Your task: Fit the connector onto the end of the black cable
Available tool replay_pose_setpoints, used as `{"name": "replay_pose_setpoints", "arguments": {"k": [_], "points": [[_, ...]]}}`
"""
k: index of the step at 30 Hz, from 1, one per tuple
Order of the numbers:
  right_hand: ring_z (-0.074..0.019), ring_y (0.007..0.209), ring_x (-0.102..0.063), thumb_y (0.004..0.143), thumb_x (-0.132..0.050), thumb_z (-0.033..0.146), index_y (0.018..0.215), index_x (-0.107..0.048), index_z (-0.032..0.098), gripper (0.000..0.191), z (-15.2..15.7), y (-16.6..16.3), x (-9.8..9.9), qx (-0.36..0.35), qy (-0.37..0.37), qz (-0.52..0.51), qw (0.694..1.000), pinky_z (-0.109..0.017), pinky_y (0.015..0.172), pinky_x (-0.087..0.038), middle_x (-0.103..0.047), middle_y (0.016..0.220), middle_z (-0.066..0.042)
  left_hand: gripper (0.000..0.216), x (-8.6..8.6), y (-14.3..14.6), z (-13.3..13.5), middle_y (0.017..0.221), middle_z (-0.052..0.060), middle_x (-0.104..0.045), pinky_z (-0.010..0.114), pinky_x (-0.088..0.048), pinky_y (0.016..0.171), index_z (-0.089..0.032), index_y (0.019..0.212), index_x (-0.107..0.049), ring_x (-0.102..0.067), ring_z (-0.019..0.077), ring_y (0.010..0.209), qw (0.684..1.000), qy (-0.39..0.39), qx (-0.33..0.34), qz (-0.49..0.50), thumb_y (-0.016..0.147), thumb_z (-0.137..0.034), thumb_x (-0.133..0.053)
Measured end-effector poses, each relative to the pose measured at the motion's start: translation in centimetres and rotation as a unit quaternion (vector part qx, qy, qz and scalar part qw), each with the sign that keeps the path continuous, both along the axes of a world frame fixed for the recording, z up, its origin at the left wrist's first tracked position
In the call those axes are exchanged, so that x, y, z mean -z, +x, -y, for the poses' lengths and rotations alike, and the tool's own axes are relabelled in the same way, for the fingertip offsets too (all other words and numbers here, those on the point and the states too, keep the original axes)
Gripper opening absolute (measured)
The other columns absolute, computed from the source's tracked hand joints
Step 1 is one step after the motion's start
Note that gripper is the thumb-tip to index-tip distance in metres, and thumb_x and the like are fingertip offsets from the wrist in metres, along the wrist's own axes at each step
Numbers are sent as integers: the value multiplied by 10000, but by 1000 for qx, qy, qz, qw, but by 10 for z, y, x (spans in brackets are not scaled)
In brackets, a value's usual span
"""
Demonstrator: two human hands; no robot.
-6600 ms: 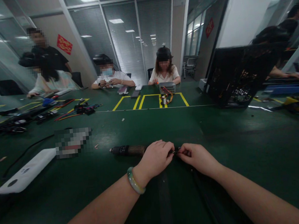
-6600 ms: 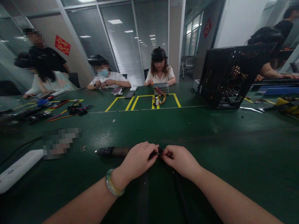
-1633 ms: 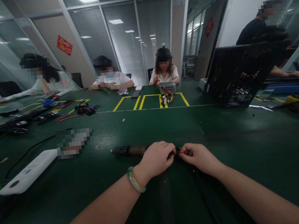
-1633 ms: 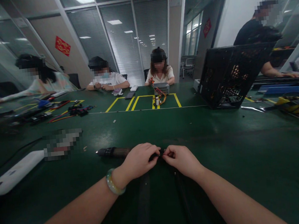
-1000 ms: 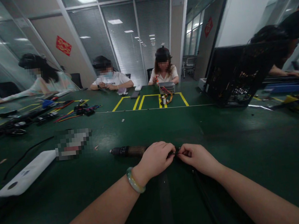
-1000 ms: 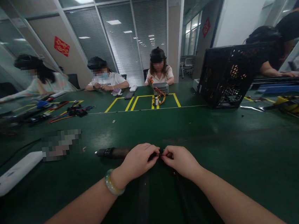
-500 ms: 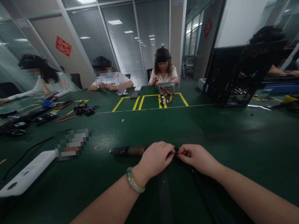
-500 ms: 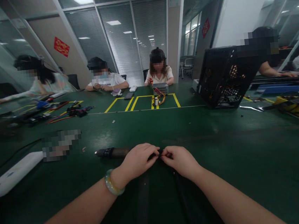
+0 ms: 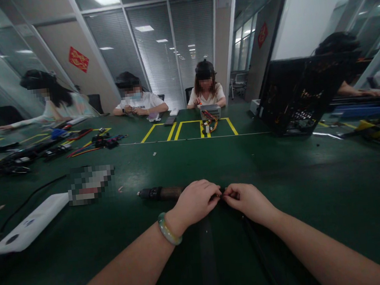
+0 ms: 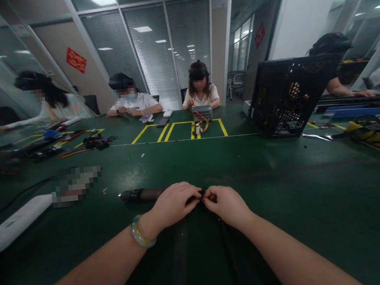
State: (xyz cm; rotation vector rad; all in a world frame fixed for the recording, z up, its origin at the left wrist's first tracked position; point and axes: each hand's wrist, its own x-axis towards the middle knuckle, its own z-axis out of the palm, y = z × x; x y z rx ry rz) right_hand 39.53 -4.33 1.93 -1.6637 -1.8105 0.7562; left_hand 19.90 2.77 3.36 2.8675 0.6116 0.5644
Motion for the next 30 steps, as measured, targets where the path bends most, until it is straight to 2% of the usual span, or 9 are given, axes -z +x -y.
{"name": "replay_pose_setpoints", "arguments": {"k": [7,13,24,30], "points": [[-162,681,-634,880,-581,336,888,-695,209,171,0,1,2,5,-5,-19,1000,-237,612,-441,-713,798,-6,114,-1,-1,0,1074,29,-651,375,-448,921,-211,999,-630,-587,195,1012,1000,0,10,-3,888,-209,-605],[-161,686,-632,876,-591,340,883,-699,226,158,0,2,0,7,-14,-23,1000,-241,613,-440,-715,812,7,88,0,0,2,958,28,-634,357,-465,861,-202,981,-593,-595,193,933,1000,-6,-21,-6,894,-220,-599],[-160,714,-632,886,-589,315,880,-703,236,138,0,-1,1,3,11,-45,999,-234,623,-435,-708,810,20,106,3,2,2,937,37,-619,364,-467,848,-198,1010,-573,-594,201,920,1000,6,-29,-11,920,-254,-571],[-163,743,-642,891,-591,312,886,-708,246,135,-1,0,-2,5,16,-38,999,-238,641,-440,-716,835,24,66,1,5,6,881,24,-615,348,-467,786,-196,950,-575,-588,200,857,999,10,-52,-2,899,-238,-583]]}}
